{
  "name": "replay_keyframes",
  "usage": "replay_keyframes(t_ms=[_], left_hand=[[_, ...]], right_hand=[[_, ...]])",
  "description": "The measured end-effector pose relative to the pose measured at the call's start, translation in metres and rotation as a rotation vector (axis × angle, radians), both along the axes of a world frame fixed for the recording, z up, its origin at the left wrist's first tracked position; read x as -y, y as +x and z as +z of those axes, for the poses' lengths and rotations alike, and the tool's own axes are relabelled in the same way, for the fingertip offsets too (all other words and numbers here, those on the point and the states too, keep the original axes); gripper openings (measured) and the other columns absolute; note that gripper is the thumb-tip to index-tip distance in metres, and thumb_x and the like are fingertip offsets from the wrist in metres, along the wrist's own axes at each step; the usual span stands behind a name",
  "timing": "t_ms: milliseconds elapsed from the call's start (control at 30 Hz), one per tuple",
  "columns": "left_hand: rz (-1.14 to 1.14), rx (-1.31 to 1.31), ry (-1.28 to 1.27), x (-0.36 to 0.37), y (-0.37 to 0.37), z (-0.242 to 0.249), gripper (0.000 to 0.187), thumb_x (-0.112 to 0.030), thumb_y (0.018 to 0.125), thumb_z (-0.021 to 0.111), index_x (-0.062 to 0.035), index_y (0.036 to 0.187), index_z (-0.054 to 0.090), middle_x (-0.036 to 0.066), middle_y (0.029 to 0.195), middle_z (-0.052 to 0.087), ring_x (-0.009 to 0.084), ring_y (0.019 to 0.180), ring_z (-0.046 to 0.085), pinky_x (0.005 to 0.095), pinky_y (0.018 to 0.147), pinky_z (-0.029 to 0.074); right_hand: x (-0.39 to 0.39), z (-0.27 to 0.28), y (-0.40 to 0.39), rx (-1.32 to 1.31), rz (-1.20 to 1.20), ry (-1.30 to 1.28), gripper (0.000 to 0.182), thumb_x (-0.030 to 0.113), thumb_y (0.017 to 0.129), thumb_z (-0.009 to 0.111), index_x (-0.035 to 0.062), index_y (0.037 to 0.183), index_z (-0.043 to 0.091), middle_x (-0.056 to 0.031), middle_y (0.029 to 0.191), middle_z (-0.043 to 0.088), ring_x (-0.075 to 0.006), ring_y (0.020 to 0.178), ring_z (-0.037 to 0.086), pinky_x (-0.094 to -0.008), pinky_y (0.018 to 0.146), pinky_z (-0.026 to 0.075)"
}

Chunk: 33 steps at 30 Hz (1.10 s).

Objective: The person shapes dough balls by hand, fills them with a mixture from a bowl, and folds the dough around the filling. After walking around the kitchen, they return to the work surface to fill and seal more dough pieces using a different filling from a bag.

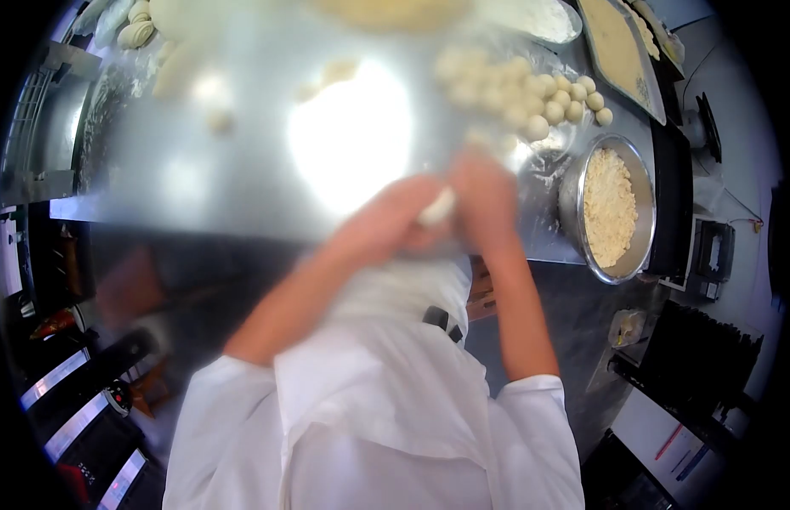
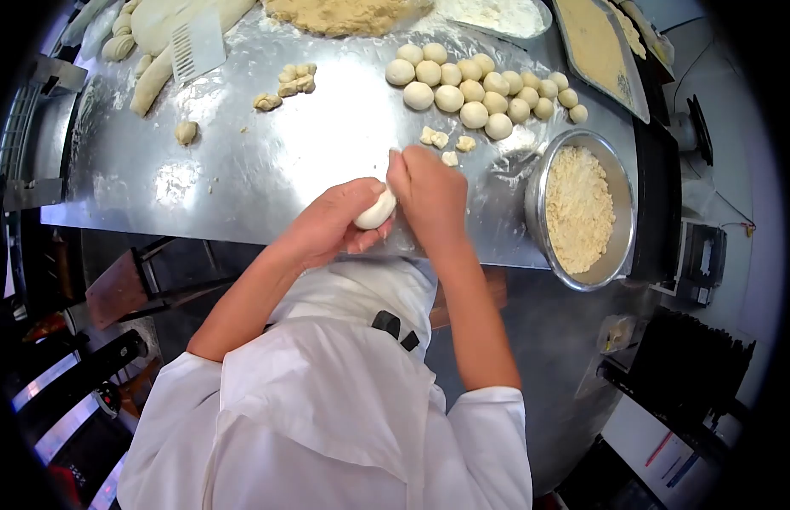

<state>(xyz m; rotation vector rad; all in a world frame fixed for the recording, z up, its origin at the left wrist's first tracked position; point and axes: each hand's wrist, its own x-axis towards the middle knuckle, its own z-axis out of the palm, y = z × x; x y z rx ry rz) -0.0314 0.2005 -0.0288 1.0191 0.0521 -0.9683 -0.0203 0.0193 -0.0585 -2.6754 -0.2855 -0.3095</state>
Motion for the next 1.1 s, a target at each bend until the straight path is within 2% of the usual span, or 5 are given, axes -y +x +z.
replay_keyframes(t_ms=[200,400,500,767,1100], left_hand=[[0.209,-0.231,-0.495,-0.010,-0.001,-0.003,0.041,-0.038,0.107,0.038,-0.0034,0.123,0.054,0.015,0.115,0.060,0.0200,0.095,0.062,0.0312,0.078,0.055],[0.408,-0.244,-0.352,-0.015,0.003,-0.011,0.042,-0.024,0.106,0.044,-0.0002,0.140,0.043,0.020,0.132,0.052,0.0310,0.121,0.056,0.0415,0.106,0.048],[0.468,-0.237,-0.425,-0.010,0.002,-0.012,0.050,-0.023,0.104,0.046,-0.0001,0.147,0.034,0.021,0.139,0.048,0.0318,0.128,0.051,0.0439,0.110,0.042],[0.345,-0.219,-0.346,0.023,0.005,-0.001,0.053,-0.045,0.108,0.030,-0.0056,0.143,0.039,0.011,0.143,0.047,0.0224,0.132,0.047,0.0415,0.110,0.039],[0.233,-0.073,-0.006,0.001,-0.010,-0.013,0.052,-0.047,0.108,0.027,-0.0063,0.136,0.045,0.007,0.113,0.056,0.0156,0.092,0.056,0.0318,0.080,0.048]], right_hand=[[-0.004,0.025,0.017,-0.037,-0.300,0.467,0.021,0.028,0.090,0.069,0.0096,0.099,0.066,-0.0113,0.088,0.068,-0.0306,0.076,0.064,-0.0411,0.068,0.048],[0.020,-0.012,0.025,0.223,-0.144,0.297,0.025,0.017,0.087,0.070,0.0064,0.110,0.068,-0.0122,0.108,0.069,-0.0301,0.103,0.062,-0.0377,0.088,0.048],[-0.004,0.037,0.001,-0.069,-0.224,0.698,0.033,0.015,0.086,0.070,0.0041,0.116,0.067,-0.0141,0.116,0.067,-0.0322,0.112,0.060,-0.0378,0.099,0.044],[-0.014,-0.011,-0.015,0.019,0.181,0.294,0.036,0.022,0.096,0.057,0.0020,0.126,0.058,-0.0166,0.130,0.060,-0.0352,0.124,0.056,-0.0523,0.111,0.031],[-0.030,0.036,-0.013,-0.369,0.144,0.889,0.033,0.026,0.102,0.051,0.0007,0.120,0.062,-0.0154,0.131,0.059,-0.0215,0.099,0.064,-0.0376,0.101,0.043]])
